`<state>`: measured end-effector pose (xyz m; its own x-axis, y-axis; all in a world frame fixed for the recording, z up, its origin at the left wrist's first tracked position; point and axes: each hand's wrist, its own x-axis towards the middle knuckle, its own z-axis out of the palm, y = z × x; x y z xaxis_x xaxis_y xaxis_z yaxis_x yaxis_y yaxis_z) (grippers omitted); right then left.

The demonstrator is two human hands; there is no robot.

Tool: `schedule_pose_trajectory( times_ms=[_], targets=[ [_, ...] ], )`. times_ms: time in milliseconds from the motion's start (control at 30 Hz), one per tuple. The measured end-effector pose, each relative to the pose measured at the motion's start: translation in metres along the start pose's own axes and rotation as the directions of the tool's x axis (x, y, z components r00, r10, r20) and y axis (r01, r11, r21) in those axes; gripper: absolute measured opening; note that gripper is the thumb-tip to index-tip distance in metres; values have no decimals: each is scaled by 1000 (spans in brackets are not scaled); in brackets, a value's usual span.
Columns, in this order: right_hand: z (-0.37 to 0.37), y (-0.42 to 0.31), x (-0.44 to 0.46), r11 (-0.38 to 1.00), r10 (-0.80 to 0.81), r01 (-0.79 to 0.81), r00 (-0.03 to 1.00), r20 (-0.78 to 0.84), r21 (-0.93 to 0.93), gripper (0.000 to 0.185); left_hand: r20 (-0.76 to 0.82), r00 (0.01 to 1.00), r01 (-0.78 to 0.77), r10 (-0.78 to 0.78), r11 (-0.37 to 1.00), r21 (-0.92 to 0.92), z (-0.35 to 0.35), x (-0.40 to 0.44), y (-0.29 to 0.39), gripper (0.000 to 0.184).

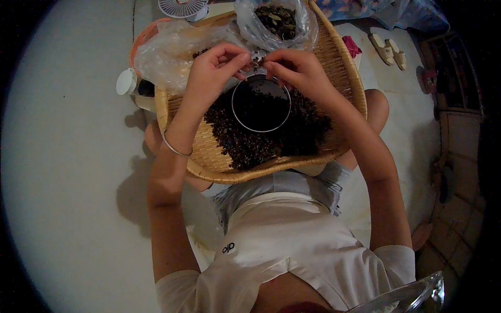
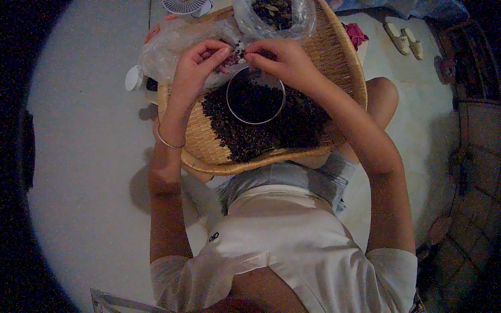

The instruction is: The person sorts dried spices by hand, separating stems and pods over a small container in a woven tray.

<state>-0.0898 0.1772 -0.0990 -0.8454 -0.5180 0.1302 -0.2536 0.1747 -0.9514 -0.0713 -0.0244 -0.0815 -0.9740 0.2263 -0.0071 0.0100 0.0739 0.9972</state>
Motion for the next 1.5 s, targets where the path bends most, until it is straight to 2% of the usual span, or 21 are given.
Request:
schedule_pose_trajectory(
  times_ms=[167, 467, 800, 900, 1167, 1400, 1467, 1500],
  targets=[
    [1, 4, 0, 986, 85, -91, 995, 50, 137, 17, 16, 1000, -5, 5, 1000, -7, 0, 1, -4, 16],
    [3, 9, 1, 965, 61, -83, 994, 94, 247, 16, 15, 1000, 20, -19, 999, -31, 0, 1, -5, 17],
    [5, 11, 2, 970, 73, -79, 997, 36, 228, 17, 42, 999, 28, -25, 998, -62, -1, 4, -11, 17],
    [6, 11, 2, 957, 81, -89, 996, 41, 277, 16, 31, 999, 38, -36, 998, -55, -1, 2, -8, 17],
    [6, 12, 3, 933, 88, -118, 991, 103, 341, 19, -8, 999, 42, -42, 998, -39, -3, 2, -4, 16],
    [3, 6, 3, 928, 93, -130, 988, 121, 349, 16, -4, 999, 50, -50, 993, -105, -6, 0, 3, 17],
    [2, 13, 5, 959, -21, -45, 973, 231, 279, 17, 6, 999, 50, -50, 993, -107, -5, 0, 2, 17],
    [2, 13, 5, 960, -22, -44, 973, 229, 278, 17, 21, 999, 42, -40, 993, -108, -5, 0, 3, 17]
  ],
)
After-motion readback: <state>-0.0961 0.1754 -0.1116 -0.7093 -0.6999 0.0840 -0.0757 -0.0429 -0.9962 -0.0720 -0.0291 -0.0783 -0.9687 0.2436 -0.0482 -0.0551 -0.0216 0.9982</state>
